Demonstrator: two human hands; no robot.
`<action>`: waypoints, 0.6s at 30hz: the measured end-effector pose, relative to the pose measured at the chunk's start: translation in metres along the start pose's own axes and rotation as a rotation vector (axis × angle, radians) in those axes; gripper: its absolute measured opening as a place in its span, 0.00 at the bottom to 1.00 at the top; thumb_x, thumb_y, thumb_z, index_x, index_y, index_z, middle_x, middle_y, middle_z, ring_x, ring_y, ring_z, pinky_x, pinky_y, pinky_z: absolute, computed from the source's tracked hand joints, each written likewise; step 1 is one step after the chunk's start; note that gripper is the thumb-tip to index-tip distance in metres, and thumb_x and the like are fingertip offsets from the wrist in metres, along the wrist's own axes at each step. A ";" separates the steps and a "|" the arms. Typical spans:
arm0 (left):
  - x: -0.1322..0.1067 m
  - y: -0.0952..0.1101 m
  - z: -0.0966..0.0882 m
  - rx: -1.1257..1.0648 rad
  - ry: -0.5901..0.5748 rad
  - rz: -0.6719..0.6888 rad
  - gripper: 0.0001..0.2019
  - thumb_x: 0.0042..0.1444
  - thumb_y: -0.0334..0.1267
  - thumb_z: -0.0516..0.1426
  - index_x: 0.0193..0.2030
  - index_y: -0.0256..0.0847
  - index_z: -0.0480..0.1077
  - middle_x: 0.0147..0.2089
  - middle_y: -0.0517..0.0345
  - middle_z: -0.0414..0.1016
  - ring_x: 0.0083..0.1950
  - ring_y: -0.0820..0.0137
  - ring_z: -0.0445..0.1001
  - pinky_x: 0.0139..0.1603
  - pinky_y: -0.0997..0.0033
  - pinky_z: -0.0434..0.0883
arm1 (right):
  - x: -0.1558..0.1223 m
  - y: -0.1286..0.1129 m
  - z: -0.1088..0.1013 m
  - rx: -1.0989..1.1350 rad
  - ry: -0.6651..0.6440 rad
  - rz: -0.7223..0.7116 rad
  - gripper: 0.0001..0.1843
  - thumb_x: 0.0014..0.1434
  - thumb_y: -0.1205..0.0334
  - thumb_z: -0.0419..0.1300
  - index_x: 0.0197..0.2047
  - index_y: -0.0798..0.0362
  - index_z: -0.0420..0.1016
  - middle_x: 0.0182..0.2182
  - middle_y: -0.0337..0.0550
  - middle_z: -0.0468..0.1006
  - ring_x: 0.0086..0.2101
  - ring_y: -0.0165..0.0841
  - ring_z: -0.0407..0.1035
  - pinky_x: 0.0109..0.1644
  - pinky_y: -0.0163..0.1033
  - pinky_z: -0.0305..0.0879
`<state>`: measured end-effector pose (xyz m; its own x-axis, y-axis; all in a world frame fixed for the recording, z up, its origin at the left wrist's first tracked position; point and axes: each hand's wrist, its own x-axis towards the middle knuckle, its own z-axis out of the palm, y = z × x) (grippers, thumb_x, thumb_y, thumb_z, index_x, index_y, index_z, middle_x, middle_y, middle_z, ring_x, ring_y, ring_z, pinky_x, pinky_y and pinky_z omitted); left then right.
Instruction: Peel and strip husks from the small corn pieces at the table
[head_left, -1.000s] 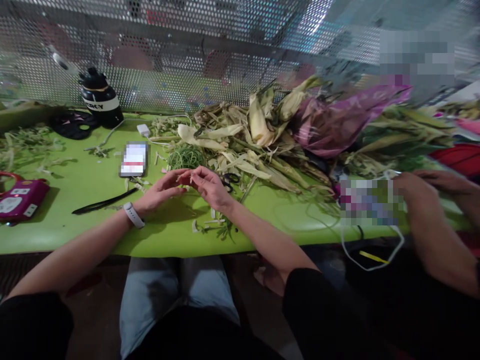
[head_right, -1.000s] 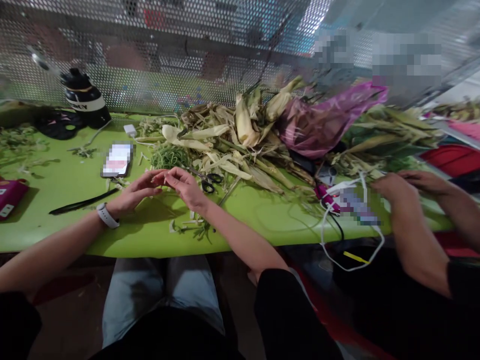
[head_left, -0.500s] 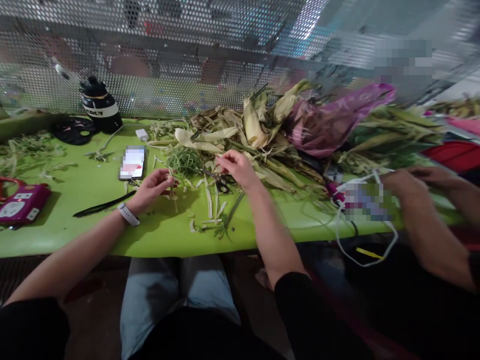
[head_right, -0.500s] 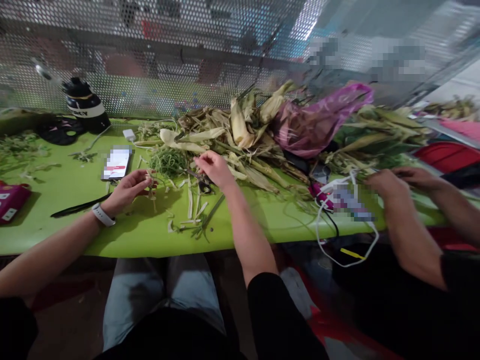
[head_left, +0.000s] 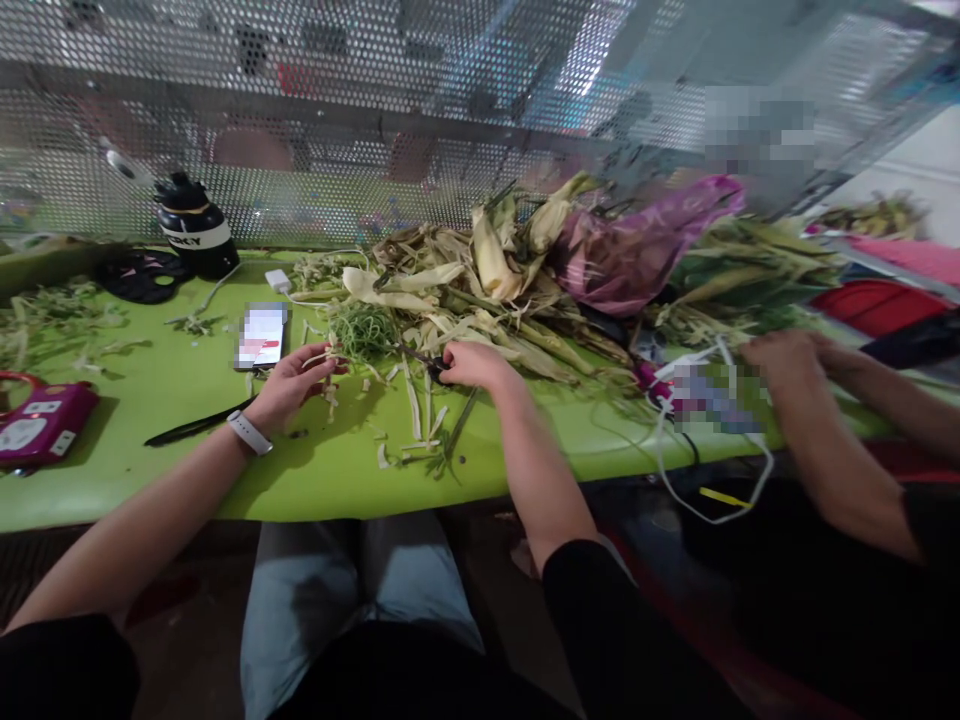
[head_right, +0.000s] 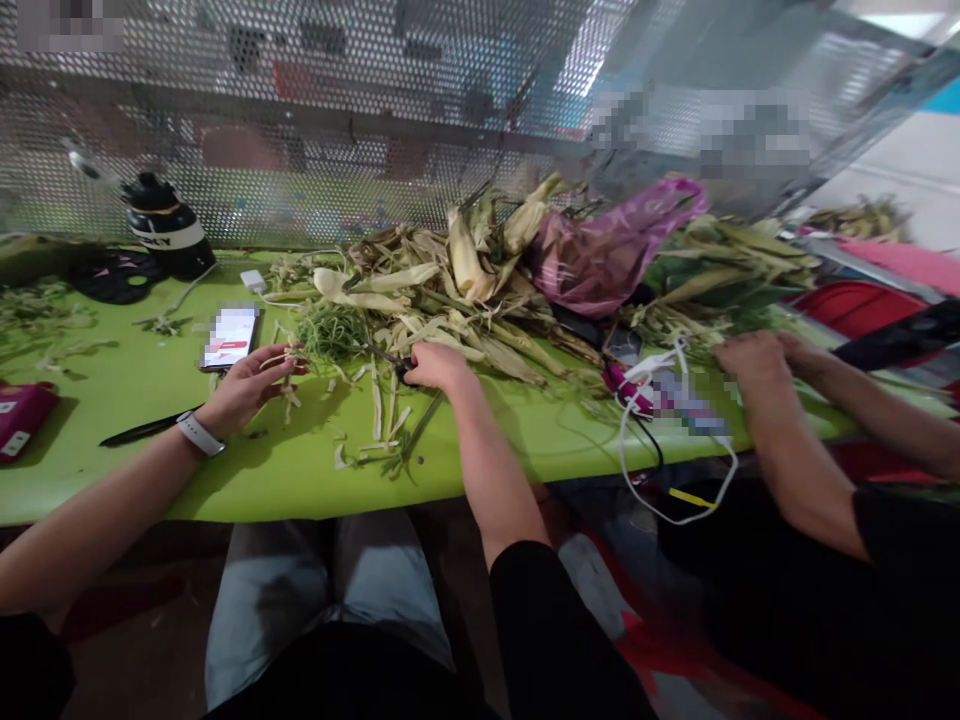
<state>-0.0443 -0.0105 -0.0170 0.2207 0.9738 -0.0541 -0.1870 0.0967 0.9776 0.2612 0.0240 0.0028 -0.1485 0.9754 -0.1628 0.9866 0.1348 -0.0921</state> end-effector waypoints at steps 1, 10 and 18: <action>0.000 -0.001 0.000 -0.001 0.002 0.015 0.18 0.51 0.39 0.67 0.47 0.39 0.71 0.47 0.51 0.78 0.46 0.68 0.79 0.35 0.77 0.74 | 0.000 0.001 -0.001 0.002 -0.002 0.007 0.13 0.49 0.55 0.62 0.37 0.51 0.76 0.38 0.47 0.80 0.35 0.38 0.71 0.31 0.37 0.55; 0.004 -0.011 -0.008 0.028 -0.020 0.090 0.17 0.52 0.41 0.66 0.47 0.39 0.70 0.45 0.52 0.80 0.42 0.71 0.79 0.36 0.76 0.71 | -0.006 0.032 -0.008 0.313 0.025 -0.009 0.13 0.46 0.59 0.64 0.37 0.53 0.75 0.33 0.42 0.79 0.31 0.32 0.69 0.33 0.35 0.60; 0.001 -0.009 -0.006 0.122 -0.026 0.158 0.19 0.51 0.42 0.66 0.48 0.38 0.71 0.41 0.53 0.81 0.40 0.69 0.78 0.45 0.66 0.73 | -0.022 -0.008 -0.012 0.558 0.205 -0.293 0.25 0.47 0.51 0.66 0.46 0.54 0.73 0.33 0.41 0.76 0.26 0.28 0.63 0.31 0.35 0.58</action>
<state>-0.0476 -0.0090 -0.0272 0.2231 0.9691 0.1054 -0.1043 -0.0838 0.9910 0.2574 0.0038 0.0191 -0.3345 0.9332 0.1316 0.7159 0.3424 -0.6085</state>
